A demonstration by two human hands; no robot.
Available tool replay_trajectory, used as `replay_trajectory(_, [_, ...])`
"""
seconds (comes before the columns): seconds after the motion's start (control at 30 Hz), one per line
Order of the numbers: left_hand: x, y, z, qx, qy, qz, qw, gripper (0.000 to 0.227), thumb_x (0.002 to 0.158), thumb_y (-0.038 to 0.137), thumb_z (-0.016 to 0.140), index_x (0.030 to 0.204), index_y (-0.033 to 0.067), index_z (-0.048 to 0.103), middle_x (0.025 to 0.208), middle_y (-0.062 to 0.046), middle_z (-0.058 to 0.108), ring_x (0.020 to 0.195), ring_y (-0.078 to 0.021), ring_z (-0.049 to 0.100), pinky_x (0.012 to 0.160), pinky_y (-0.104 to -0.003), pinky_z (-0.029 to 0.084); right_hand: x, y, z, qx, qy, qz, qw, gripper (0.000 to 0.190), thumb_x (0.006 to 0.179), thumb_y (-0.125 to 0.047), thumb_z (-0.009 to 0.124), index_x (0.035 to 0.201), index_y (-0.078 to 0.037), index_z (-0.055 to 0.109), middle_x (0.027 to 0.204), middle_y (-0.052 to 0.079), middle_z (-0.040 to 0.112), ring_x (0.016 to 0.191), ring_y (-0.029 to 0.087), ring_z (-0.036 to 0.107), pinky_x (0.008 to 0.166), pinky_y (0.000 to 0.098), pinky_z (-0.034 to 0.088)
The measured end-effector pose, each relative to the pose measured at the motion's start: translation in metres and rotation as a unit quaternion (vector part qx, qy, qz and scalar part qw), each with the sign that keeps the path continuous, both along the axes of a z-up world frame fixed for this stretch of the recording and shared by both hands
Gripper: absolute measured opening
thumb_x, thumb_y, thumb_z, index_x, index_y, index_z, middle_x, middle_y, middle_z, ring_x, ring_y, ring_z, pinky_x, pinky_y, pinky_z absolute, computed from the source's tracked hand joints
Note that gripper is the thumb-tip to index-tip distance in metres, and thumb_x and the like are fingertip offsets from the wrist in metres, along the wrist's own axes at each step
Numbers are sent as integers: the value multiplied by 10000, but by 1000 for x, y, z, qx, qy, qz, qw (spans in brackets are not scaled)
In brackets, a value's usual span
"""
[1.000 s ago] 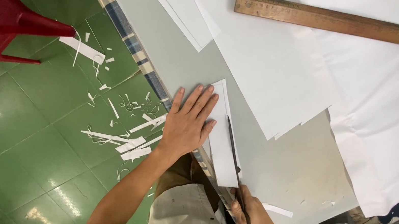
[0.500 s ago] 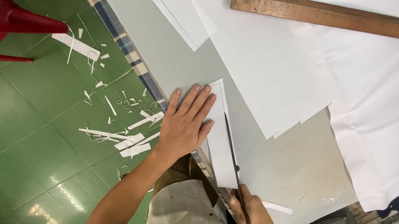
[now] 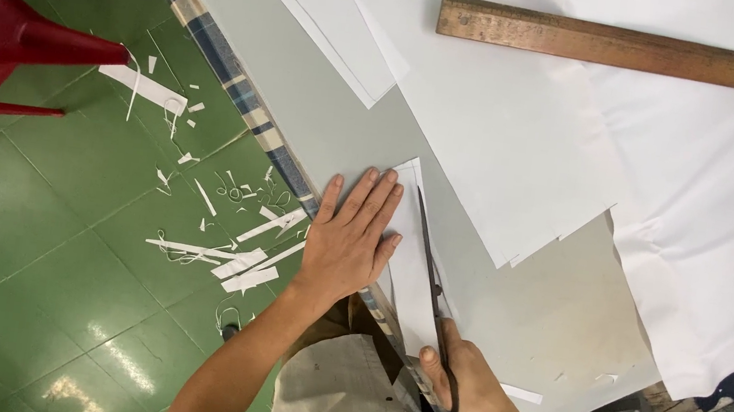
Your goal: The person uses large shears to cut a long strip from a white fabric sheet laid on a table. They then trim the strip into smaller rectangular pieces, holding the fabric in one hand while cutting with the other.
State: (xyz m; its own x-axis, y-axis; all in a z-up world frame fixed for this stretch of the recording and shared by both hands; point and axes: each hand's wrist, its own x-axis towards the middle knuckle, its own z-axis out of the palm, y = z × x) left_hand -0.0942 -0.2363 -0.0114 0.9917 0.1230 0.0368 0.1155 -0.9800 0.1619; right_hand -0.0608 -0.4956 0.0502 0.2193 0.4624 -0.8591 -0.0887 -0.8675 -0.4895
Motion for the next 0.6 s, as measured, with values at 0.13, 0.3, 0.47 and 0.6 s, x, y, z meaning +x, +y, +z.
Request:
replay_trajectory(0.13, [0,1,1,2,6,0,1000,620,1118,490,338,1617,130,412,1699,-47,293,1576,-240,239,1291,-525,143,1,2,4,19,-4,-12,1000,675,930,-649,374,1220,-58,526,554,-19,456,479,139,420,457,336,337])
replay_trajectory(0.3, [1,1,1,-4,-11,0,1000,613,1119,490,366,1603,121,440,1685,-54,327,1567,-243,269,1289,-523,152,1,1,1,12,-11,-3,1000,677,913,-672,321,1162,-77,526,588,-2,548,501,160,499,479,342,401])
replay_trajectory(0.47, [1,1,1,1,-7,0,1000,617,1121,494,349,1606,123,436,1688,-55,319,1569,-242,261,1289,-523,151,4,4,7,45,-18,-22,999,622,951,-620,350,1095,-50,554,533,-6,503,435,134,457,421,318,352])
replay_trajectory(0.6, [0,0,1,-4,-6,0,1000,612,1121,485,344,1607,124,433,1687,-52,319,1568,-241,265,1285,-525,162,7,1,12,9,20,-36,999,647,929,-651,371,1086,-58,576,590,-19,445,500,114,402,456,304,330])
